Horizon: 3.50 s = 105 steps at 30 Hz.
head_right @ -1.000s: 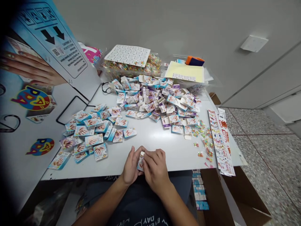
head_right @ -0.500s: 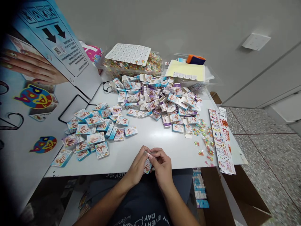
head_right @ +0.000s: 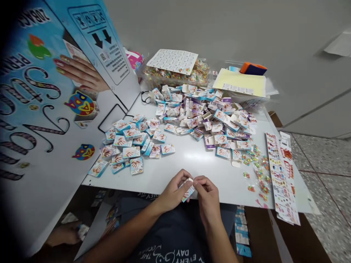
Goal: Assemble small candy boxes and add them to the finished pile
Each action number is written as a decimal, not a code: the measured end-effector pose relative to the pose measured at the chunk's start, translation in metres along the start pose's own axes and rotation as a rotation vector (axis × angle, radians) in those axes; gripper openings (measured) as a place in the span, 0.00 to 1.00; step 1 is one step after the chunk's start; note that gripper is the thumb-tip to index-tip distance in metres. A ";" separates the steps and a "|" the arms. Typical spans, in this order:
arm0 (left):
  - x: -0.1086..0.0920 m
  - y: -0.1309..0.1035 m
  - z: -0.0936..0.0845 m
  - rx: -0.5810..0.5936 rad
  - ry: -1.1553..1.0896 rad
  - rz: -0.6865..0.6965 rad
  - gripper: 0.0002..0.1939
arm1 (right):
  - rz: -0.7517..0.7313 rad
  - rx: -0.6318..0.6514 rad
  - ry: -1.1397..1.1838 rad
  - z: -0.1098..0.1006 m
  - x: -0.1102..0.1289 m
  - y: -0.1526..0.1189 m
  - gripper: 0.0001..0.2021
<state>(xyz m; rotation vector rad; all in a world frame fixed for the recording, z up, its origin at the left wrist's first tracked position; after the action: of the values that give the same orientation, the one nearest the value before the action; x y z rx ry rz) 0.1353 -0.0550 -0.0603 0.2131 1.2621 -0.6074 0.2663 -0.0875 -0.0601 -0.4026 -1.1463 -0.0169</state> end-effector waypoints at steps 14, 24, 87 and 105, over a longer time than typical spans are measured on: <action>0.000 -0.002 0.008 -0.129 0.034 0.041 0.11 | -0.030 -0.216 -0.202 0.008 -0.002 -0.024 0.14; -0.008 0.003 0.001 -0.222 -0.080 0.187 0.03 | -0.683 -0.069 -0.934 0.016 0.011 -0.037 0.05; -0.048 -0.025 -0.028 -0.150 0.849 0.700 0.29 | -0.228 -0.243 -0.059 0.065 0.023 -0.030 0.12; -0.047 -0.022 -0.019 0.208 -0.091 0.315 0.23 | -0.200 0.138 -0.099 0.049 0.040 -0.038 0.15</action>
<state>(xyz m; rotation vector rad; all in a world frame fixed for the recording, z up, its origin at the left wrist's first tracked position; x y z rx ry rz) 0.0990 -0.0497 -0.0183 0.5409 1.0494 -0.4688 0.2320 -0.0992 0.0034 -0.1664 -1.2736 -0.0927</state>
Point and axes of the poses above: each hand's wrist, its own y-axis towards the middle knuckle, its own z-axis out of the palm, x = y × z, the point moved 2 cm from there along y, towards the middle knuckle, and after that the axes turned 4 degrees about x, right-handed, at the moved point
